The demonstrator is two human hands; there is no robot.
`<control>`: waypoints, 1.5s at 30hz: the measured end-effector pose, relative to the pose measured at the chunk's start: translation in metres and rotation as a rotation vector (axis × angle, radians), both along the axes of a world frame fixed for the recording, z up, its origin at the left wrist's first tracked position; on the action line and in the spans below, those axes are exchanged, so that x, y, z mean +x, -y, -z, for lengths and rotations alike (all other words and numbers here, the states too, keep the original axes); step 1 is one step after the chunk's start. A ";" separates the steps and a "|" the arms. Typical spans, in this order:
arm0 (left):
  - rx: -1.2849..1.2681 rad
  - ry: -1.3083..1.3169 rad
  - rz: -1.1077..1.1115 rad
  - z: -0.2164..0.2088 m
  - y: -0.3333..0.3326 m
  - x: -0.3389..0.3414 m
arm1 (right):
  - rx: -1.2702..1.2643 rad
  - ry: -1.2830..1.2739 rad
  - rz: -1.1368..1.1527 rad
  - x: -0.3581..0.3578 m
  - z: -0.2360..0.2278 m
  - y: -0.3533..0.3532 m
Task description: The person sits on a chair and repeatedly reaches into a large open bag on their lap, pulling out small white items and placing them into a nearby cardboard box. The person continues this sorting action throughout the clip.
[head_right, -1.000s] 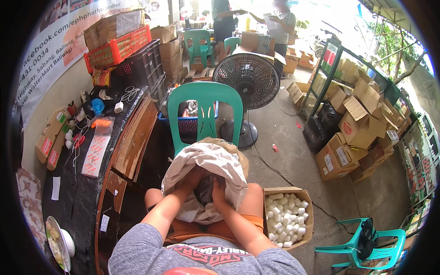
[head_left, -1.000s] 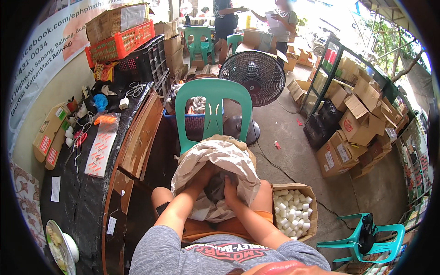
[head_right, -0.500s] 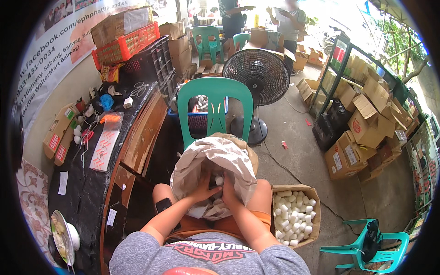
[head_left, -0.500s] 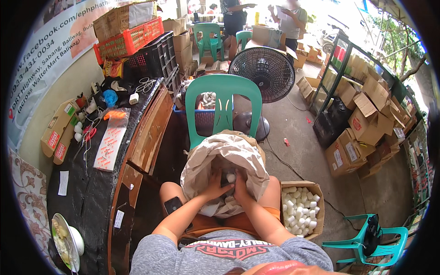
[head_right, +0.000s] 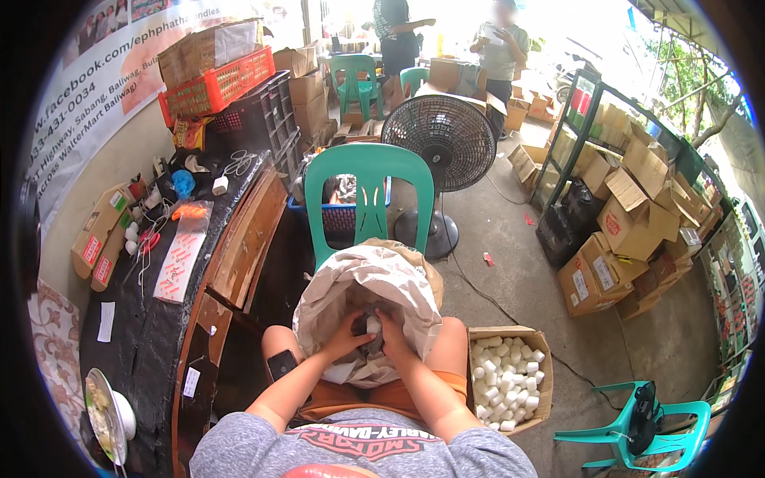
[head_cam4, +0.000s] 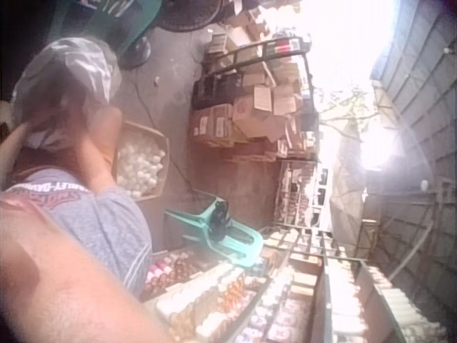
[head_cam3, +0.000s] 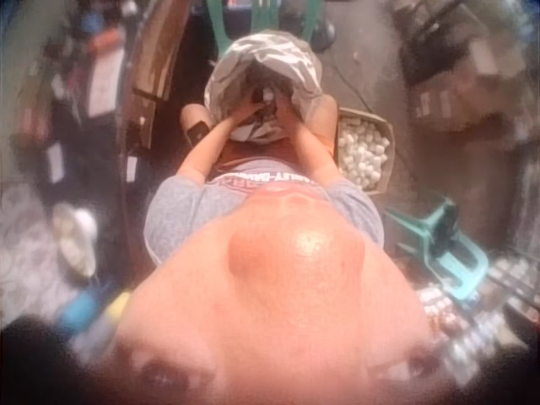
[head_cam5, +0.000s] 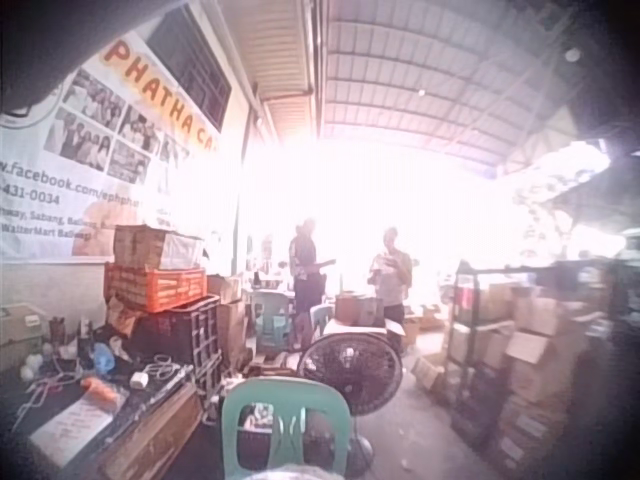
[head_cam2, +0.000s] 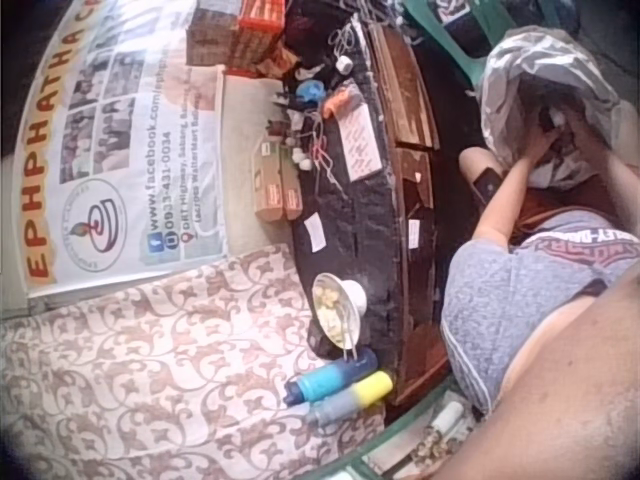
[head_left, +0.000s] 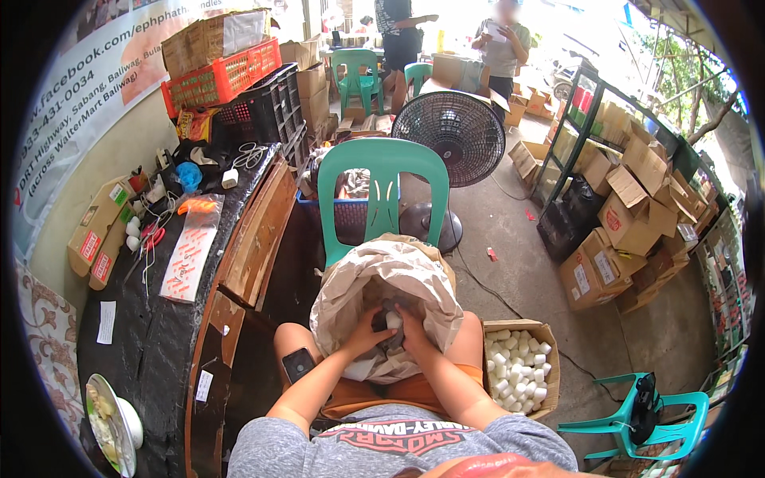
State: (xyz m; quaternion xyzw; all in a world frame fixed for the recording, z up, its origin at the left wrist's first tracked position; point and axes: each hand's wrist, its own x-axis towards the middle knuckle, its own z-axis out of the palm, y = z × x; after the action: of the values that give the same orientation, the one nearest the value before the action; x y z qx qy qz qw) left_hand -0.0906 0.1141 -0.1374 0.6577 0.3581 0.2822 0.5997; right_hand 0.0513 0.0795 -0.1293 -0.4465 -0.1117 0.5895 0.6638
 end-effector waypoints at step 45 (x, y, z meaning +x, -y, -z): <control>0.631 -0.206 -0.007 -0.030 0.014 -0.006 | -0.094 0.328 0.044 -0.005 -0.002 0.000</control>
State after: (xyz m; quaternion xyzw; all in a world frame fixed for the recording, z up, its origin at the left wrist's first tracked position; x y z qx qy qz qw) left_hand -0.0969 0.0999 -0.1076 0.8349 0.3140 0.3131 0.3261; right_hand 0.0465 0.0796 -0.1276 -0.5695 -0.1810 0.4987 0.6279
